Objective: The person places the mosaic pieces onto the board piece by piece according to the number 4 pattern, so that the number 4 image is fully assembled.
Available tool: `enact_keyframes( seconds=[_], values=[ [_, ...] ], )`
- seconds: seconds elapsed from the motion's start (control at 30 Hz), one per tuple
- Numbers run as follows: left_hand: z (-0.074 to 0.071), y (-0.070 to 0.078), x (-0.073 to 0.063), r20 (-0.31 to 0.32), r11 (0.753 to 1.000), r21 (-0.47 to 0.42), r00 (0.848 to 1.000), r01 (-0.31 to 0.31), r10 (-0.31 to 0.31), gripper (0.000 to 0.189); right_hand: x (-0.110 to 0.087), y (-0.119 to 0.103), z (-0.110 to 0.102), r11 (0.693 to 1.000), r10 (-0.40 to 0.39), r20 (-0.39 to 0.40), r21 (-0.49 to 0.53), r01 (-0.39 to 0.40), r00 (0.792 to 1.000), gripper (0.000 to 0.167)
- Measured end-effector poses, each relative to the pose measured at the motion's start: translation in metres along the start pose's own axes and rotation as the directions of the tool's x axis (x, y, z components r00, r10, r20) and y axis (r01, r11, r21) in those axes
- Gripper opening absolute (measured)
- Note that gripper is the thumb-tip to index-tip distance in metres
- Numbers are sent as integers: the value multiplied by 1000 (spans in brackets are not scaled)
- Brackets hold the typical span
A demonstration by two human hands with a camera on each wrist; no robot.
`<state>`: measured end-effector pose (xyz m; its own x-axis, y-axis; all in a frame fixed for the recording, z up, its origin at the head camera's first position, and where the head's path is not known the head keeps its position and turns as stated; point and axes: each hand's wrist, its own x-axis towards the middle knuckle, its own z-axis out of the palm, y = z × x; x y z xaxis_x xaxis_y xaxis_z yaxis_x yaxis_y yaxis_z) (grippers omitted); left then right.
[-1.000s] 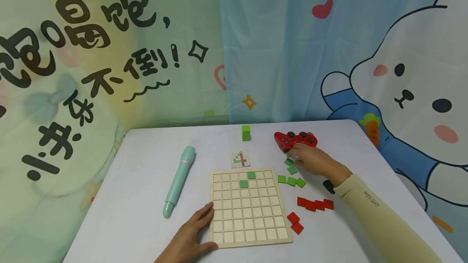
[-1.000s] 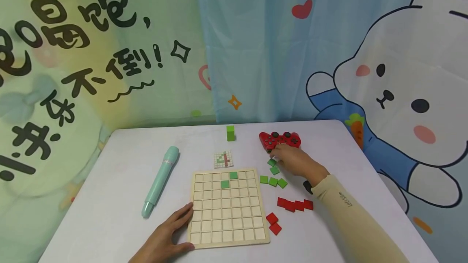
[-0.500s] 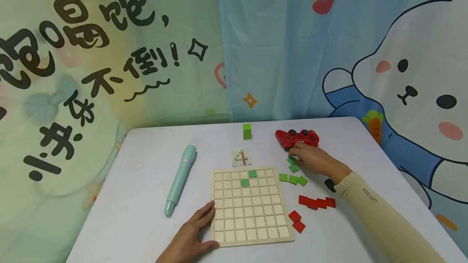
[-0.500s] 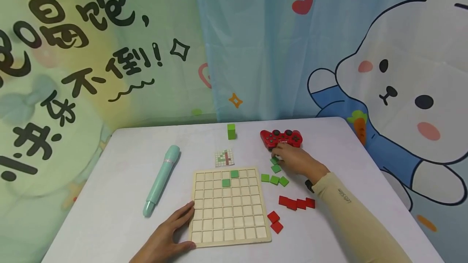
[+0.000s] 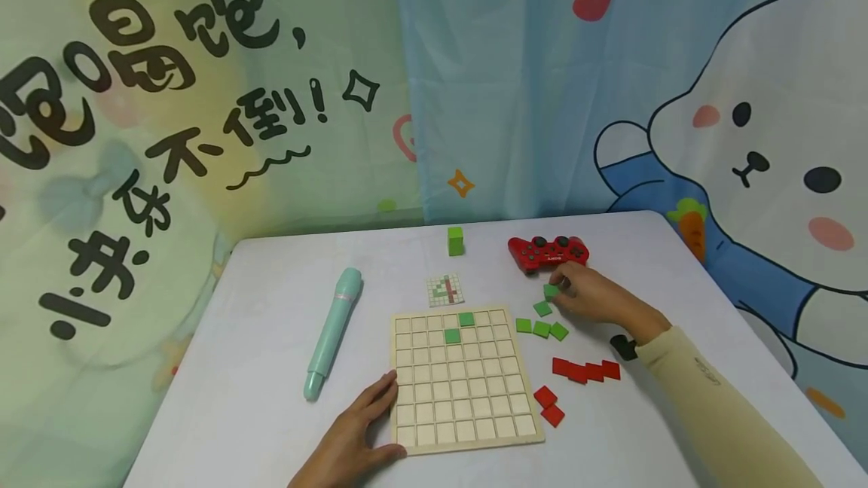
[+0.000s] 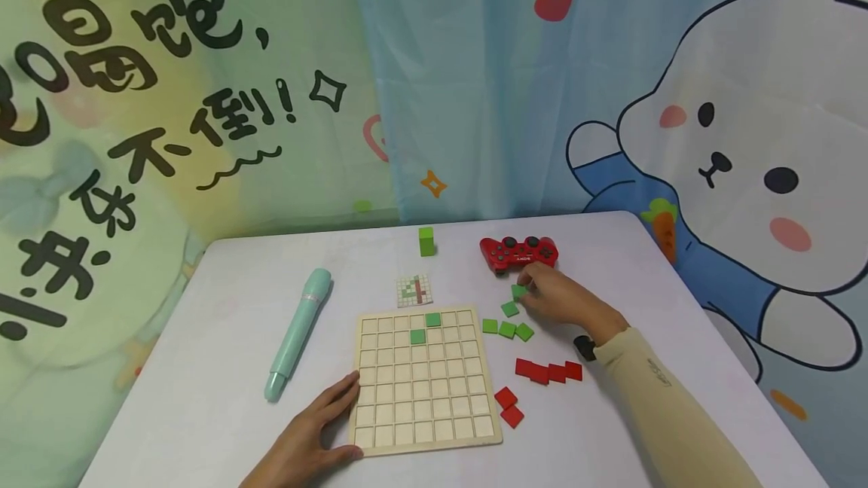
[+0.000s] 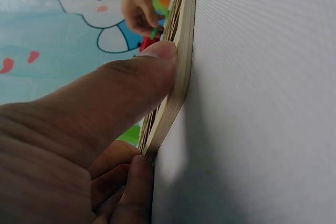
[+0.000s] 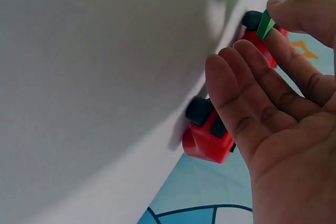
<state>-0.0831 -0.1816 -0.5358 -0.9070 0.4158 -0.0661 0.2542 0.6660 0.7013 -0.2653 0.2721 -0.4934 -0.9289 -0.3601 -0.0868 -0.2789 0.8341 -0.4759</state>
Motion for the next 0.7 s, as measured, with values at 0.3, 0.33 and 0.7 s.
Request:
enact_keyframes(
  seconds=[0.3,0.33,0.7],
  values=[
    [0,0,1,-15,1000,26,1000,-8,8,97,-8,-18,7,987,-32,-65,153,42,997,30],
    [0,0,1,-19,999,30,1000,-12,13,97,-8,-21,9,986,-33,-66,162,44,997,30],
    [1,-1,1,-19,999,34,999,-27,28,97,-4,-59,30,967,-121,-63,219,132,991,25]
  ],
)
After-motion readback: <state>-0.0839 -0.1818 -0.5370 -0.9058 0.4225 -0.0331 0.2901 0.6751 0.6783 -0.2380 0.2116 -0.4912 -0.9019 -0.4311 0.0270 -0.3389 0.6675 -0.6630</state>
